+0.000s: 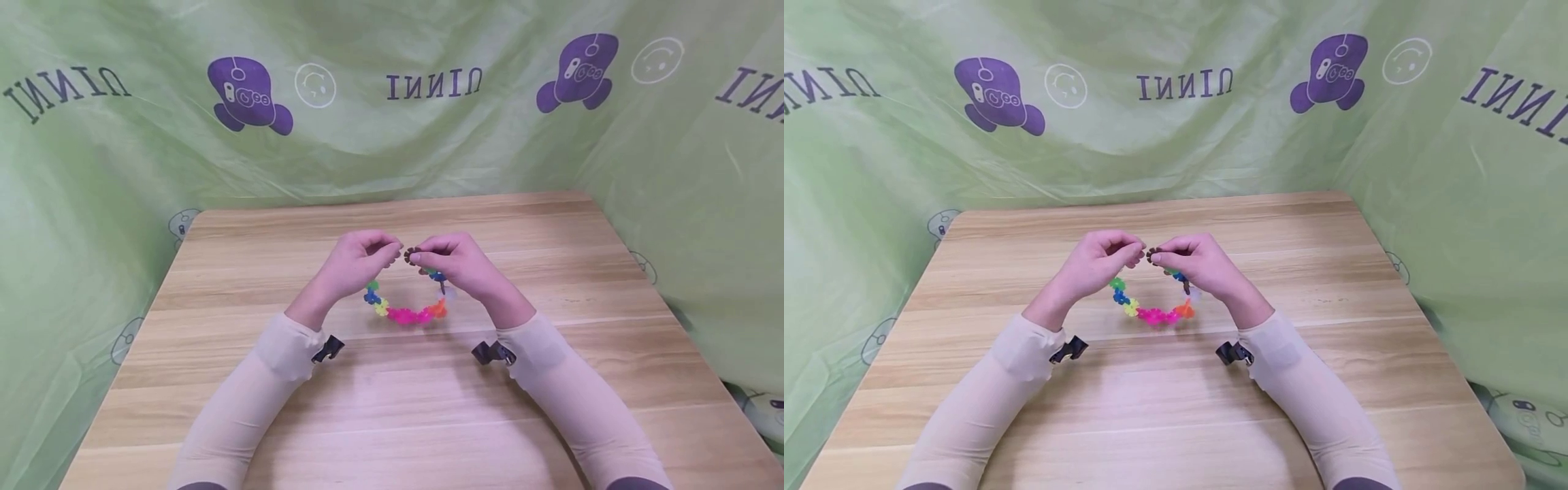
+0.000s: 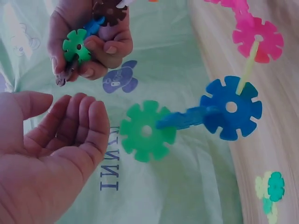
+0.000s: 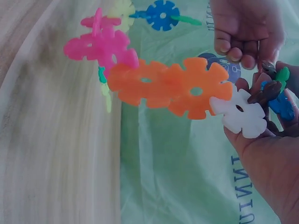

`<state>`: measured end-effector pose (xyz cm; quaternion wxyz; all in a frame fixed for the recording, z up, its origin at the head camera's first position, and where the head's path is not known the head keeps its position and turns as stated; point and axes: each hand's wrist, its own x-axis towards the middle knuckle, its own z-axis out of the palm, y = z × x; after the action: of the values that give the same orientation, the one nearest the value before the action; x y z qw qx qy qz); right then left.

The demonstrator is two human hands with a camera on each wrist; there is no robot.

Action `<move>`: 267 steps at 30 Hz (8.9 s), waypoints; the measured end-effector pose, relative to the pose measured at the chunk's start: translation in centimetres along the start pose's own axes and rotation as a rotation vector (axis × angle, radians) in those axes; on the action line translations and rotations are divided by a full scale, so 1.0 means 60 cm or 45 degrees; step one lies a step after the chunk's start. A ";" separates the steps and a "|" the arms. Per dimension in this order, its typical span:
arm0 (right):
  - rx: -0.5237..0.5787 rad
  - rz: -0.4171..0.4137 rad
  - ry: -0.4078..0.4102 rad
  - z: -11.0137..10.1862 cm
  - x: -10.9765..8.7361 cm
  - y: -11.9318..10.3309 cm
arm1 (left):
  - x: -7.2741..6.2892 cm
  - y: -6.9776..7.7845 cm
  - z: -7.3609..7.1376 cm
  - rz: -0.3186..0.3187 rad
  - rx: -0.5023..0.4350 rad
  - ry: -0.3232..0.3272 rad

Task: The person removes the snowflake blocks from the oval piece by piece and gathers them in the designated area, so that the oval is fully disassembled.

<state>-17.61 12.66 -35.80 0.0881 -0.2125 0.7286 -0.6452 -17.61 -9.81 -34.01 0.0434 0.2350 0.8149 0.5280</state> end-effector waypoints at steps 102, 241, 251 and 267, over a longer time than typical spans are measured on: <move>-0.021 0.106 0.007 -0.032 -0.021 -0.003 | 0.014 -0.031 -0.011 0.048 -0.193 0.044; 0.038 0.044 0.032 -0.026 -0.040 -0.002 | 0.058 -0.125 0.002 -0.541 -0.178 0.028; 0.003 0.051 0.036 -0.029 -0.045 0.001 | 0.081 -0.183 0.004 -0.682 -0.143 0.103; -0.015 0.099 0.030 -0.029 -0.046 0.001 | 0.066 -0.173 -0.011 -0.628 -0.144 0.191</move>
<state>-15.83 15.43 -35.97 0.1033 -0.1772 0.7410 -0.6394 -24.80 -12.11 -42.14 0.1233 -0.0135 0.8177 0.5621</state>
